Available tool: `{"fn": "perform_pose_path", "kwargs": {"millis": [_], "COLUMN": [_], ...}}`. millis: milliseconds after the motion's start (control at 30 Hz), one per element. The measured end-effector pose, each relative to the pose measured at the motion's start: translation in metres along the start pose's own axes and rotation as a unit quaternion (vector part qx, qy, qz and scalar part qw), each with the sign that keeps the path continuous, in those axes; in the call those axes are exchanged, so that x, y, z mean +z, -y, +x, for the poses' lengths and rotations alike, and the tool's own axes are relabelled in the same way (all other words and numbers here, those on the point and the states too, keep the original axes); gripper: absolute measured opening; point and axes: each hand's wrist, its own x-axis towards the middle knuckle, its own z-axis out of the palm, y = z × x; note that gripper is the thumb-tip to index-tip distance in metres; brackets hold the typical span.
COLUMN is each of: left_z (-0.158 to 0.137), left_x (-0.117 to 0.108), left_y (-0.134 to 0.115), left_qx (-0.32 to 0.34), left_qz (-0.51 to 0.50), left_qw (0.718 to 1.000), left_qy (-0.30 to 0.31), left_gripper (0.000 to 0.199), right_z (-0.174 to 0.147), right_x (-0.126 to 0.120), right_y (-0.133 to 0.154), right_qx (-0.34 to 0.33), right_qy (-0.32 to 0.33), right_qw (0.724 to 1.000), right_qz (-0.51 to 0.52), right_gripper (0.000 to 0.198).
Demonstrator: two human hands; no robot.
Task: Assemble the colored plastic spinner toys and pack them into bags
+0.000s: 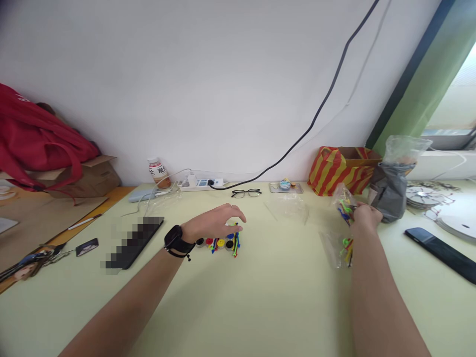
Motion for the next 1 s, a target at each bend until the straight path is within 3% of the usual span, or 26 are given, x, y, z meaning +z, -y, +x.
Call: {"fn": "perform_pose_path", "kwargs": {"millis": [100,267,333,433,533,700,767,867,1000], "left_z": [0.001,0.002,0.002,0.004,0.006,0.013,0.018,0.024,0.029], "left_x": [0.002,0.008,0.010,0.014,0.019,0.033,0.040,0.047,0.053], "left_y": [0.002,0.008,0.010,0.011,0.009,0.001,-0.004,-0.011,-0.016], "left_qx": [0.000,-0.023,-0.027,-0.029,-0.035,-0.028,-0.016,-0.009,-0.022], "left_qz": [-0.007,-0.007,-0.002,-0.006,-0.022,-0.098,-0.142,-0.200,-0.261], "left_qw": [1.000,1.000,0.999,0.999,0.999,0.994,0.988,0.976,0.960], "left_qy": [-0.005,0.010,0.020,0.016,-0.002,-0.044,-0.062,-0.086,-0.094], "left_gripper": [0.030,0.041,0.046,0.053,0.063,0.074,0.070,0.045,0.024], "right_z": [-0.006,-0.046,-0.073,-0.113,-0.142,-0.167,-0.173,-0.176,-0.166], "right_x": [0.002,0.022,0.036,0.053,0.057,0.034,0.022,0.012,0.008], "right_y": [0.022,0.065,0.080,0.099,0.118,0.153,0.166,0.176,0.171], "right_qx": [-0.001,-0.099,-0.155,-0.239,-0.301,-0.394,-0.415,-0.442,-0.437], "right_qy": [0.033,0.201,0.292,0.421,0.488,0.524,0.512,0.493,0.483], "right_qw": [0.999,0.974,0.943,0.873,0.816,0.749,0.747,0.744,0.749], "right_qz": [0.030,0.008,-0.017,-0.051,-0.072,-0.092,-0.089,-0.083,-0.119], "right_gripper": [0.043,0.030,0.026,0.021,0.017,0.016,0.017,0.018,0.029]}}
